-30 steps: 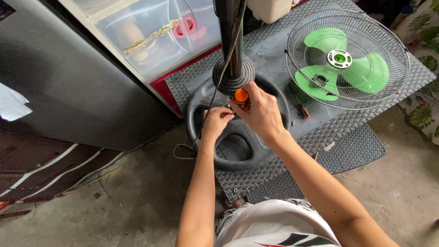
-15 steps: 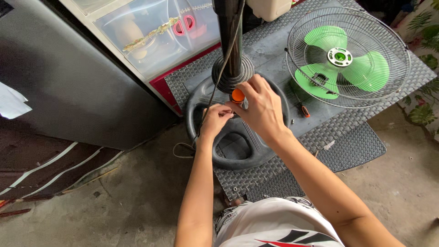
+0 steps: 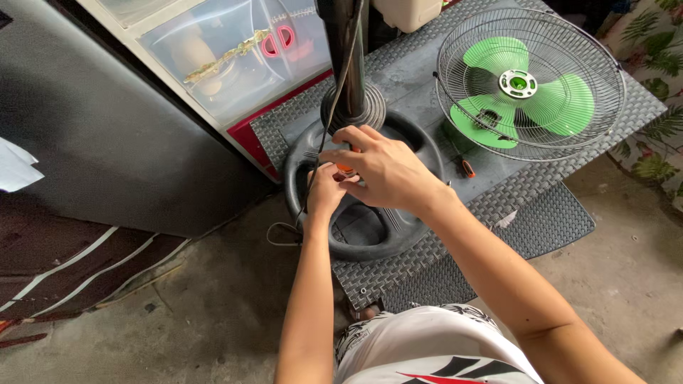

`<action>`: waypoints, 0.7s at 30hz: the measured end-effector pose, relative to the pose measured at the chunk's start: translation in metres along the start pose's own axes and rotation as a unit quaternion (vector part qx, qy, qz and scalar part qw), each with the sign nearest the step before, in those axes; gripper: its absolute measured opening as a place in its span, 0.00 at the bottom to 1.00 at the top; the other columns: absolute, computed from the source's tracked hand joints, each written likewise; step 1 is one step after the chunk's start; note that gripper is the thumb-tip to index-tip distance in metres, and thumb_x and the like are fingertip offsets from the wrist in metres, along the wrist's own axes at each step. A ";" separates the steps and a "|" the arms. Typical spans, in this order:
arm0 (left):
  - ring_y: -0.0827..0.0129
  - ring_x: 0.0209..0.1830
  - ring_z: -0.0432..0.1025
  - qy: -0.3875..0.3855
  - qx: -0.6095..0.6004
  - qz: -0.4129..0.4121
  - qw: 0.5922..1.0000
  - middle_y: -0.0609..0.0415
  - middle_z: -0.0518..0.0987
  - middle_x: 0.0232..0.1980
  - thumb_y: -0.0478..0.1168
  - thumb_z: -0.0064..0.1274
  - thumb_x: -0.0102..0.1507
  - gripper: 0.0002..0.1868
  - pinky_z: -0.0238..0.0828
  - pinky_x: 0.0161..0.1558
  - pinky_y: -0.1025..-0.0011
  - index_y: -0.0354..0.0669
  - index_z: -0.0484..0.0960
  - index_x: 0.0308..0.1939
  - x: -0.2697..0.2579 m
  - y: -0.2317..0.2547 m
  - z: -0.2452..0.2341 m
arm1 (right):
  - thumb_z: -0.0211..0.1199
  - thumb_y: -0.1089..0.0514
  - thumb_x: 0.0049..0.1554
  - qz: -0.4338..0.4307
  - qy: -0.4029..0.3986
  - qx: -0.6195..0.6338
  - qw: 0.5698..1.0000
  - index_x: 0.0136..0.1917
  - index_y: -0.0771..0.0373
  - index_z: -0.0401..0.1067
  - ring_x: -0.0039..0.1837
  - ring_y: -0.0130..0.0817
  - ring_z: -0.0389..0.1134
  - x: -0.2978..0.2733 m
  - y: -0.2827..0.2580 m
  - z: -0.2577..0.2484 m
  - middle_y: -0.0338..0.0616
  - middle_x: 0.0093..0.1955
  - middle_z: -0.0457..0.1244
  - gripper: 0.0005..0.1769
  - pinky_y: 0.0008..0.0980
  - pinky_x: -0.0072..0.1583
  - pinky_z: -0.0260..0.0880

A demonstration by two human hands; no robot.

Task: The person uses a screwdriver to adjust and tighten screws on the motor housing and base of a standing fan. They work on the motor area first, then move to the base, securing components with the screwdriver.

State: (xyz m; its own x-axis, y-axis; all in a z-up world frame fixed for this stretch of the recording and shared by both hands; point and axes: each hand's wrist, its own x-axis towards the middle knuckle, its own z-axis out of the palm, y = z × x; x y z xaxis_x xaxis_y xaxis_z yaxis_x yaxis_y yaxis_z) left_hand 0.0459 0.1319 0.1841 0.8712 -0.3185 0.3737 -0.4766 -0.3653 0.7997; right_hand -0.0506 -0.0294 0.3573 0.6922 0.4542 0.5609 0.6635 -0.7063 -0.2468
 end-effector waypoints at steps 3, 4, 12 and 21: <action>0.56 0.33 0.77 0.016 0.037 0.015 0.999 0.49 0.80 0.32 0.38 0.66 0.54 0.11 0.72 0.36 0.61 0.38 0.83 0.37 -0.002 0.003 0.002 | 0.73 0.55 0.50 0.062 -0.039 -0.011 0.997 0.58 0.57 0.75 0.60 0.43 0.66 0.002 -0.001 0.005 0.44 0.55 0.64 0.22 0.40 0.56 0.70; 0.54 0.34 0.76 0.027 0.058 0.007 0.998 0.48 0.80 0.33 0.38 0.66 0.55 0.11 0.71 0.38 0.59 0.37 0.82 0.35 -0.002 0.003 0.004 | 0.72 0.55 0.52 0.087 -0.060 -0.022 0.994 0.58 0.58 0.75 0.60 0.42 0.66 0.002 0.000 0.007 0.42 0.53 0.65 0.20 0.40 0.58 0.70; 0.52 0.37 0.76 0.097 0.073 -0.017 0.993 0.47 0.80 0.37 0.38 0.65 0.53 0.13 0.73 0.40 0.58 0.39 0.80 0.37 0.001 -0.004 0.027 | 0.64 0.71 0.43 -0.049 -0.015 0.039 0.998 0.54 0.65 0.73 0.70 0.51 0.62 -0.005 0.016 0.011 0.56 0.70 0.62 0.23 0.41 0.66 0.66; 0.61 0.31 0.75 0.131 0.110 -0.147 0.974 0.48 0.80 0.31 0.37 0.66 0.55 0.12 0.73 0.37 0.64 0.34 0.80 0.36 -0.033 -0.057 0.035 | 0.70 0.66 0.51 0.129 0.101 0.074 0.984 0.55 0.62 0.75 0.54 0.40 0.72 -0.037 0.016 0.000 0.46 0.52 0.66 0.18 0.36 0.55 0.73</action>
State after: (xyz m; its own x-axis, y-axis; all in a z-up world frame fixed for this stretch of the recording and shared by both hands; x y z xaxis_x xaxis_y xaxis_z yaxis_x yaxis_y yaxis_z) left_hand 0.0402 0.1331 0.1098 0.9607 0.0514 0.2729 -0.1902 -0.5945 0.7813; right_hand -0.0653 -0.0572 0.3324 0.7820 0.1431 0.6066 0.5183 -0.6898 -0.5055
